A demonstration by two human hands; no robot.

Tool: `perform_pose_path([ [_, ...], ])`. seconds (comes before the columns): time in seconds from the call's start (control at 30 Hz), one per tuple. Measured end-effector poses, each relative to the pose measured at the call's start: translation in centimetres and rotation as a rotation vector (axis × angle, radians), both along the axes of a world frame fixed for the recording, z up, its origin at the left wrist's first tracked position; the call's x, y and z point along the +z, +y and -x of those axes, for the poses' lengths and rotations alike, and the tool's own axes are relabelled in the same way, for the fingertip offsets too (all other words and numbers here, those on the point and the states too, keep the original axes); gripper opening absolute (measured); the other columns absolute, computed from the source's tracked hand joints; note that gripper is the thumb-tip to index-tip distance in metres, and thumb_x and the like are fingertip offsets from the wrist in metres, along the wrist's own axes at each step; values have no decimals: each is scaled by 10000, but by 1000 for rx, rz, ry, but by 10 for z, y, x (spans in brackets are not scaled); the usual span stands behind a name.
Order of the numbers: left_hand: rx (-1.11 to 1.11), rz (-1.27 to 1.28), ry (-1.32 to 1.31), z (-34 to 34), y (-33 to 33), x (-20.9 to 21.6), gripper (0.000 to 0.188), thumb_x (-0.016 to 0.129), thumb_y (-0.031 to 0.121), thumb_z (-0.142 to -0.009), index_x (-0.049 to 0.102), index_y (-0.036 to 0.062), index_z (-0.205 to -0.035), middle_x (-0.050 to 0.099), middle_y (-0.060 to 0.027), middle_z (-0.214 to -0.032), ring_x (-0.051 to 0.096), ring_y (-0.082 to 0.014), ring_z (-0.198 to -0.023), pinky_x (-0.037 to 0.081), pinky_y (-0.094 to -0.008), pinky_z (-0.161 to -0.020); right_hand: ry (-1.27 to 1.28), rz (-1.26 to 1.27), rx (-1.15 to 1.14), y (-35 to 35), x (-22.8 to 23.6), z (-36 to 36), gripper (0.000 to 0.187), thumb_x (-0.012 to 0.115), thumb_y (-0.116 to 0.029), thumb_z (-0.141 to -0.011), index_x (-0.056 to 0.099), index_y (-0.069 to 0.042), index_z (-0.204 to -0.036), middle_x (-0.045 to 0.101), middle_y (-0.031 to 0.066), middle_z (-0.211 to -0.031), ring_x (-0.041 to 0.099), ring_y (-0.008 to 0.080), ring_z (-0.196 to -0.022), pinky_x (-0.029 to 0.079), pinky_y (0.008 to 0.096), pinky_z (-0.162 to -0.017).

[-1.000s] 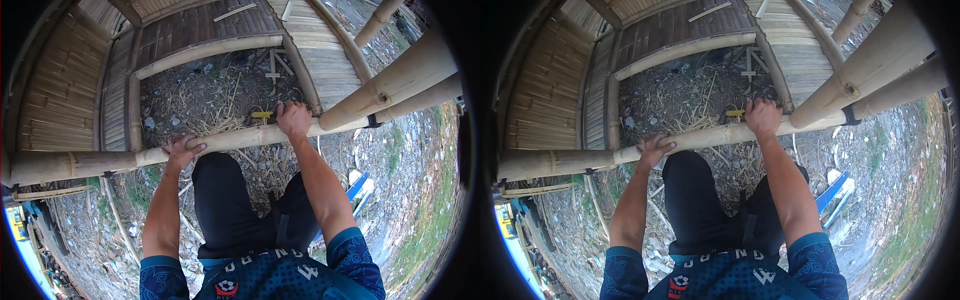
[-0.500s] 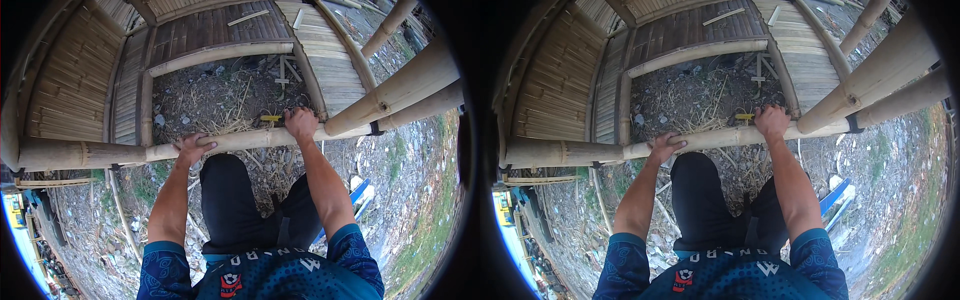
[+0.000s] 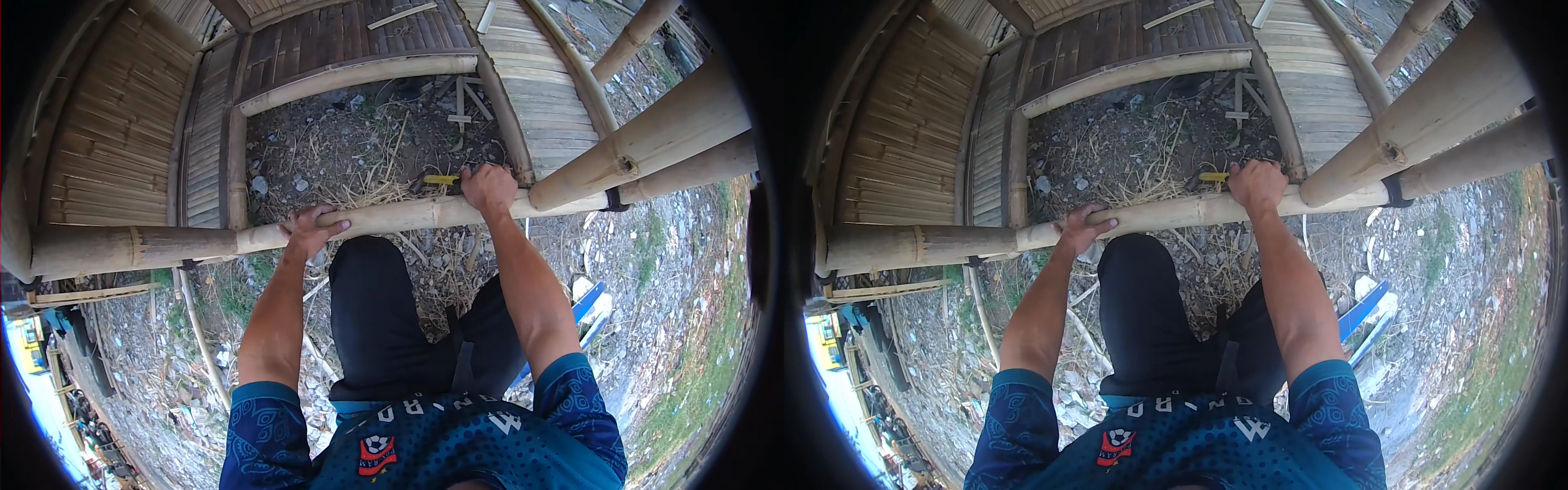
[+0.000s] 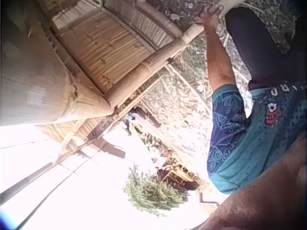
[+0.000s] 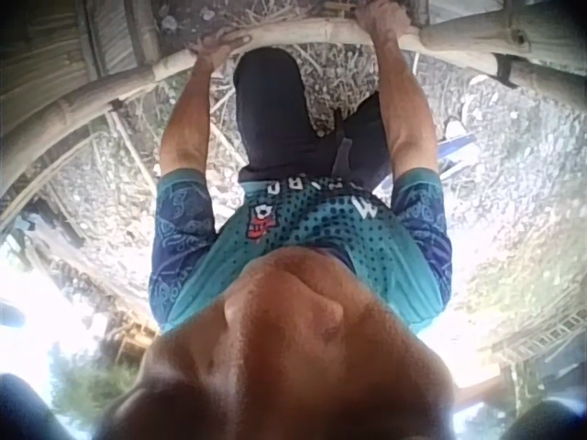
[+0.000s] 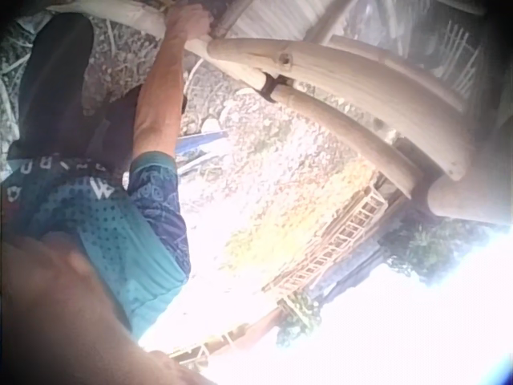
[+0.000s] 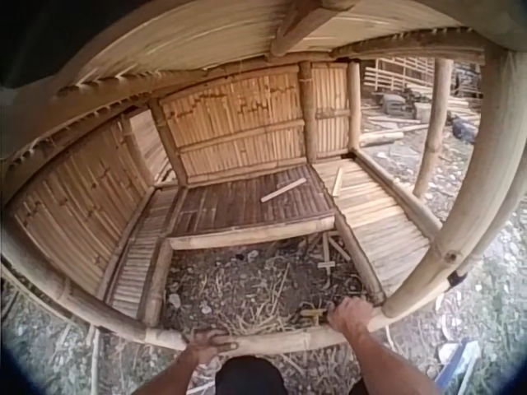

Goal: Repairing or building a bamboo structure by sawing poles, hammering nails, and positioning bamboo slats.

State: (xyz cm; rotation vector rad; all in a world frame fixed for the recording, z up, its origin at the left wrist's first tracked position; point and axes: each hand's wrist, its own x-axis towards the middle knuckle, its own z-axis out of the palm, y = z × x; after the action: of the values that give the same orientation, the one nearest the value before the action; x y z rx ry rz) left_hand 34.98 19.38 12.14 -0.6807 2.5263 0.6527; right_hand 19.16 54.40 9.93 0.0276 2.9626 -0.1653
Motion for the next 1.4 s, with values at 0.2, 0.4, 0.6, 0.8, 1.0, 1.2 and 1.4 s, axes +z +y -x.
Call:
perform_pose_path([
  [0.2, -23, -37, 36, 5, 7, -3, 727, 826, 671, -817, 716, 222, -1378, 694, -82, -1406, 506, -325, -1446, 38, -703, -1237, -13, 93, -60, 6, 4, -1, 536, 561, -515, -1026, 812, -42, -1051, 786, 173, -1107, 674, 348, -1193, 528, 522, -964],
  [0.4, -73, -292, 294, 6, -25, -42, 586, 888, 377, -865, 723, 54, -1326, 743, -137, -1258, 681, -269, -1174, 470, -376, -1101, -37, 195, -49, 15, 15, 2, 477, 531, -459, -1038, 816, -82, -1098, 781, 136, -1145, 646, 317, -1234, 482, 549, -1017],
  [0.6, -16, -388, 224, 3, -5, -45, 608, 874, 323, -899, 675, 2, -1377, 716, -134, -1266, 653, -234, -1159, 484, -364, -1069, 0, 252, -95, 31, 1, -6, 441, 566, -423, -1011, 826, -68, -982, 789, 135, -1021, 660, 317, -1148, 489, 511, -978],
  [0.8, -10, -468, 220, 1, -27, -56, 554, 855, 303, -935, 674, -28, -1341, 694, -111, -1243, 632, -200, -1122, 493, -353, -1026, 53, 262, -57, 29, -3, -12, 324, 630, -338, -947, 832, -86, -954, 793, 118, -1018, 652, 297, -1130, 478, 504, -975],
  [1.0, 45, -537, 229, 2, -22, -55, 546, 837, 293, -953, 658, -23, -1360, 680, -104, -1272, 625, -212, -1153, 485, -364, -1047, 69, 286, -57, 30, -4, -9, 303, 636, -313, -930, 831, -81, -955, 790, 128, -1039, 659, 300, -1118, 482, 502, -974],
  [1.2, -82, -411, 260, 7, -54, -66, 549, 848, 314, -926, 683, -34, -1317, 621, -140, -1331, 591, -243, -1220, 452, -392, -1085, -11, 319, -39, 27, 10, 1, 286, 656, -275, -918, 834, -122, -1082, 781, 120, -1164, 647, 312, -1231, 479, 529, -1041],
  [1.4, -32, -411, 226, 1, -12, -55, 522, 854, 319, -922, 696, -9, -1296, 692, -105, -1217, 622, -202, -1119, 474, -361, -1037, 34, 287, -59, 35, -7, -11, 331, 621, -337, -955, 823, -76, -983, 782, 134, -1073, 655, 304, -1137, 487, 482, -969],
])
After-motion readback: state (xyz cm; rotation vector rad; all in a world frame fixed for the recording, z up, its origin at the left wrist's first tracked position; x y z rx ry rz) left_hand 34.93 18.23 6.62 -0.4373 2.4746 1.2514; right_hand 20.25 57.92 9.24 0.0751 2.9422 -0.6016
